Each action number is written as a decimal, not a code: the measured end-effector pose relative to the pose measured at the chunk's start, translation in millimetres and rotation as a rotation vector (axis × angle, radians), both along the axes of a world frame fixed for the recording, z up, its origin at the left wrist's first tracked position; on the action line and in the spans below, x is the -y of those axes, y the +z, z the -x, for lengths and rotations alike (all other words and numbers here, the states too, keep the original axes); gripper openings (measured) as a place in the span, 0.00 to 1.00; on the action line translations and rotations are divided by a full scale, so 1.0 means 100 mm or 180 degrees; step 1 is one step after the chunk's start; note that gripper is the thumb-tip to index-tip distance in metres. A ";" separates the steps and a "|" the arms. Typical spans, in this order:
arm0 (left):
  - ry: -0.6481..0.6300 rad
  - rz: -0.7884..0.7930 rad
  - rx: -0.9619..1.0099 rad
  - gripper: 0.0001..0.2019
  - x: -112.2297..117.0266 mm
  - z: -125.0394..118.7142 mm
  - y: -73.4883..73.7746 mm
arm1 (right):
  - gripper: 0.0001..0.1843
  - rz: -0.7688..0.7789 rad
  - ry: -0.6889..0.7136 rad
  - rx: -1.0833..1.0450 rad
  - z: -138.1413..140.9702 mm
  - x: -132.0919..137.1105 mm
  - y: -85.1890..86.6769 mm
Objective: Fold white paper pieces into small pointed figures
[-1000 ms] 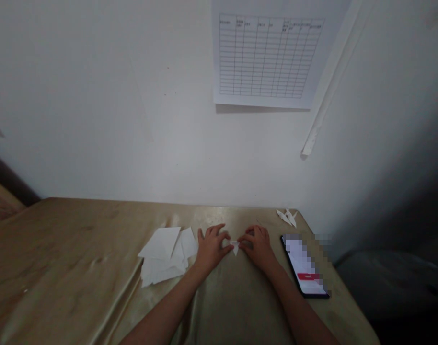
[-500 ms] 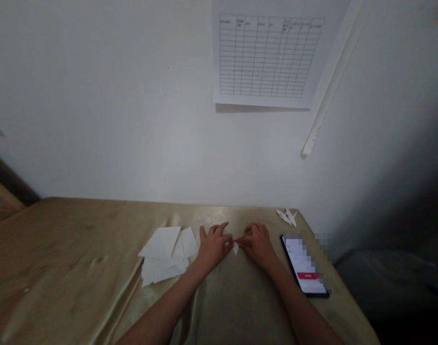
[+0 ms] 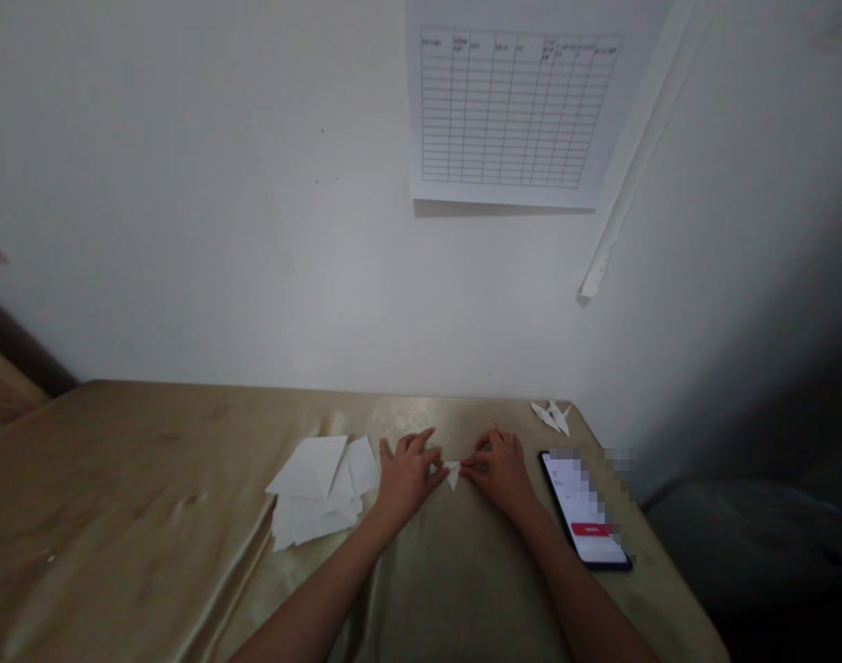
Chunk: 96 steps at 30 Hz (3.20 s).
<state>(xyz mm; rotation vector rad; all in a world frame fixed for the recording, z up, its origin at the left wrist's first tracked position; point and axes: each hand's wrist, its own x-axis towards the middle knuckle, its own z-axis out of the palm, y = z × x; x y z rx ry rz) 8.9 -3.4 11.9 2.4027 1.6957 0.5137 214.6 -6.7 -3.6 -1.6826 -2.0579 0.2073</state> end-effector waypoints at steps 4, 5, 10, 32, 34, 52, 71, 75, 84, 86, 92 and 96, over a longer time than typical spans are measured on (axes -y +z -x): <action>0.0052 -0.0020 0.0074 0.06 -0.01 0.00 -0.03 | 0.06 -0.0054 0.0032 -0.0117 -0.03 -0.01 -0.04; 0.0064 -0.0031 0.0077 0.06 -0.02 0.00 -0.05 | 0.06 -0.0054 0.0038 -0.0141 -0.03 -0.01 -0.05; 0.0128 0.0000 0.0091 0.10 -0.04 0.01 -0.10 | 0.05 -0.0070 -0.0033 -0.0295 0.01 -0.01 -0.07; -0.0032 0.0116 0.0300 0.11 -0.06 -0.03 -0.10 | 0.03 -0.0265 -0.0125 -0.0408 0.13 -0.07 -0.16; -0.0045 0.0117 0.0302 0.13 -0.06 -0.03 -0.11 | 0.03 -0.0251 -0.0152 -0.0413 0.14 -0.07 -0.17; 0.0031 0.0181 0.0120 0.15 -0.04 -0.03 -0.09 | 0.06 -0.0137 -0.0257 -0.0378 0.15 -0.12 -0.22; 0.0010 0.0151 0.0631 0.05 -0.12 -0.01 -0.19 | 0.13 0.0296 0.0283 -0.0574 0.02 -0.09 -0.13; 0.0041 0.0128 0.0607 0.05 -0.11 -0.02 -0.17 | 0.14 0.0294 0.0292 -0.0601 0.01 -0.10 -0.16; -0.0054 0.0271 0.0381 0.13 -0.12 0.01 -0.15 | 0.13 0.0175 0.0316 -0.0659 0.00 -0.11 -0.20; -0.0041 0.0282 0.0386 0.12 -0.11 0.01 -0.15 | 0.12 0.0142 0.0318 -0.0664 0.01 -0.11 -0.21; 0.0014 0.0304 0.0395 0.12 -0.11 0.01 -0.13 | 0.10 0.0067 0.0338 -0.0664 0.02 -0.09 -0.19; 0.0023 0.0289 0.0403 0.12 -0.11 0.01 -0.14 | 0.04 -0.0002 0.0347 -0.0745 0.01 -0.09 -0.18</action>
